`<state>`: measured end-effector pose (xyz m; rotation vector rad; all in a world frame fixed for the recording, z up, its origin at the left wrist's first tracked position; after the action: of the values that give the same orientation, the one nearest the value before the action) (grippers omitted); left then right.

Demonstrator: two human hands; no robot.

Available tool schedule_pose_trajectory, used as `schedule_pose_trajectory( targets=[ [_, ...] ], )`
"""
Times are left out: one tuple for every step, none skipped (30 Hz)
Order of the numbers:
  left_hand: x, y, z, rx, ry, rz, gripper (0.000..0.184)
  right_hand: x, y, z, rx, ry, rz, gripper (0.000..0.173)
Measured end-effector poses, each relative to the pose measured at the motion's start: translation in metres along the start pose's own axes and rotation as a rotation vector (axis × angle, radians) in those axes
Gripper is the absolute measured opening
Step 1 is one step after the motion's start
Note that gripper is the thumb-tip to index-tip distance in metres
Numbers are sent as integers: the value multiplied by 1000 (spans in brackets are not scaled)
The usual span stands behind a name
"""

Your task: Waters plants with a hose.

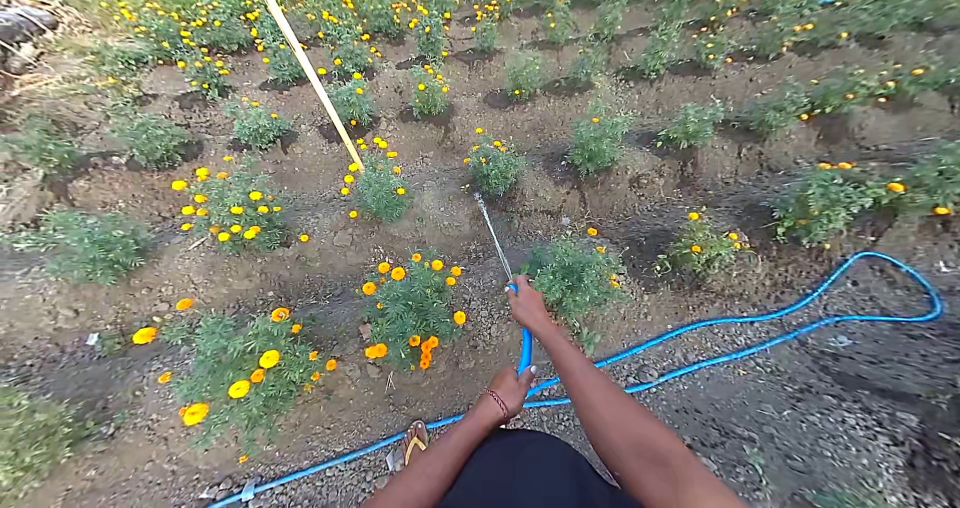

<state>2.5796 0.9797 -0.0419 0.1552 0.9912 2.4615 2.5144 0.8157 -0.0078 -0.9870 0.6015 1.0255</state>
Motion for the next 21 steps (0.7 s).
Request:
schedule_pose_trajectory(
  targets=[
    [-1, 0, 0, -1, 1, 2, 62, 1, -2, 0, -5, -2, 3, 37],
    [-1, 0, 1, 1, 3, 3, 62, 1, -3, 0, -7, -5, 7, 37],
    [-1, 1, 1, 5, 4, 5, 63, 2, -4, 0, -8, -10, 12, 37],
    [-1, 1, 1, 11, 7, 3, 63, 3, -5, 0, -11, -13, 16, 37],
    [-2, 1, 1, 12, 10, 0, 63, 3, -6, 0, -15, -15, 19, 37],
    [-2, 1, 1, 12, 12, -3, 62, 3, -8, 0, -18, -15, 19, 37],
    [-2, 1, 2, 14, 16, -2, 62, 2, -9, 1, -19, -13, 19, 37],
    [-2, 1, 2, 13, 17, 6, 62, 1, -10, 1, -19, -8, 16, 36],
    [-2, 1, 2, 14, 20, 11, 62, 1, -11, 1, -19, -4, 11, 36],
    [-3, 1, 1, 12, 22, 17, 61, 0, -12, 1, -21, -2, 4, 36],
    [-4, 1, 1, 11, 26, 21, 61, -1, -13, 1, -24, -1, 2, 36],
    [-4, 0, 1, 11, 30, 23, 61, -1, -14, 1, -29, 0, 2, 36],
    [-4, 0, 2, 8, 32, 24, 62, -1, -15, 1, -33, 2, 3, 36],
    [-4, 0, 2, 4, 32, 24, 62, -2, -15, 1, -36, 2, 2, 36],
    [-5, 0, 2, -1, 31, 25, 62, -2, -16, 1, -37, 4, 0, 36],
    [-5, 0, 2, -2, 31, 30, 62, -2, -16, 1, -37, 6, -2, 36],
    [-5, 0, 2, 1, 35, 29, 62, -3, -16, 1, -37, 13, -6, 36],
    [-6, 0, 2, 5, 38, 35, 62, -3, -16, 1, -38, 18, -9, 36],
    [-6, 0, 2, 6, 36, 35, 62, -3, -16, 0, -38, 17, -8, 36],
    [-6, 0, 2, 6, 32, 34, 62, -2, -16, 0, -36, 15, -8, 36],
    [-5, 0, 2, 7, 32, 30, 62, -2, -15, 0, -34, 10, -4, 36]
  ],
)
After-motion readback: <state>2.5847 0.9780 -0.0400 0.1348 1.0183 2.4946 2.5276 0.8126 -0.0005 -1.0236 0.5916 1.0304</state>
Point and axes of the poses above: each hand's wrist, its own z-axis away from the middle knuckle, its own x-axis out of the palm, y = z × x, the point moved 10 cm from there along -z, towards the middle knuckle, and after that the axes turned 15 degrees about z, right-handed, at the moved point
